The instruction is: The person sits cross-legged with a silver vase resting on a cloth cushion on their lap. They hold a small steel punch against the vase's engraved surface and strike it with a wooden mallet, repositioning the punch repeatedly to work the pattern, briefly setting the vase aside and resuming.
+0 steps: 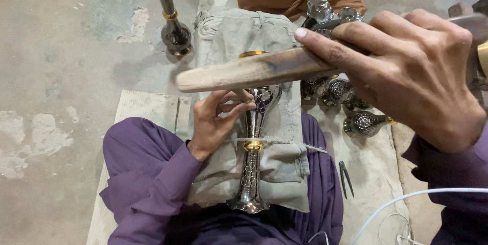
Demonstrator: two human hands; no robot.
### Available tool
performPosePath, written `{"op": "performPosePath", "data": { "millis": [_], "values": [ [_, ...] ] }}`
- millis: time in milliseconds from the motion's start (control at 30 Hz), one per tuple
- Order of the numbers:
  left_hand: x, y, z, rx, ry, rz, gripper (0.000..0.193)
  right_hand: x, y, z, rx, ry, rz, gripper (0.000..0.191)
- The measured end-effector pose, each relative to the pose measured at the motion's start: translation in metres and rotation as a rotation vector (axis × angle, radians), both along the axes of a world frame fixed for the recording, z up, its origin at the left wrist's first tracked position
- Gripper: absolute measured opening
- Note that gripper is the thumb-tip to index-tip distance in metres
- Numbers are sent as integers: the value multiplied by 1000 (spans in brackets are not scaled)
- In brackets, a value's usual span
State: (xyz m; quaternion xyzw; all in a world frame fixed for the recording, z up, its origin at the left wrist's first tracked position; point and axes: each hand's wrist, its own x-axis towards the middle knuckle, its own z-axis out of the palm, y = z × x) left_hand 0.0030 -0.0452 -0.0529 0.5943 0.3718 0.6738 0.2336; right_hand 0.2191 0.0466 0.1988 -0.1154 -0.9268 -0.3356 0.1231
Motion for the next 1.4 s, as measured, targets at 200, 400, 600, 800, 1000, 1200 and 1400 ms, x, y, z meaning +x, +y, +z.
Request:
{"op": "performPosePath", "data": {
  "millis": [200,400,600,800,1000,1200,1400],
  "values": [
    [4,-3,3,-104,-48,60,47,-9,-6,-3,86,-21,-40,43],
    [4,-2,0,-30,-67,37,56,-11,-9,-6,-128,78,-55,53],
    [2,-4,1,-63,-134,-9,56,-2,-9,-13,-227,94,-83,56],
    [-6,-1,20,13,60,53,55,21,-5,-32,-199,121,-224,59],
    [-17,15,58,-176,371,-179,53,53,-6,-79,-715,508,-222,70],
    [-11,36,86,-45,740,-287,48,83,-15,-150,-761,568,-361,71],
    [-9,43,97,-165,916,-382,42,106,-20,-210,-725,476,-431,66]
  ]
}}
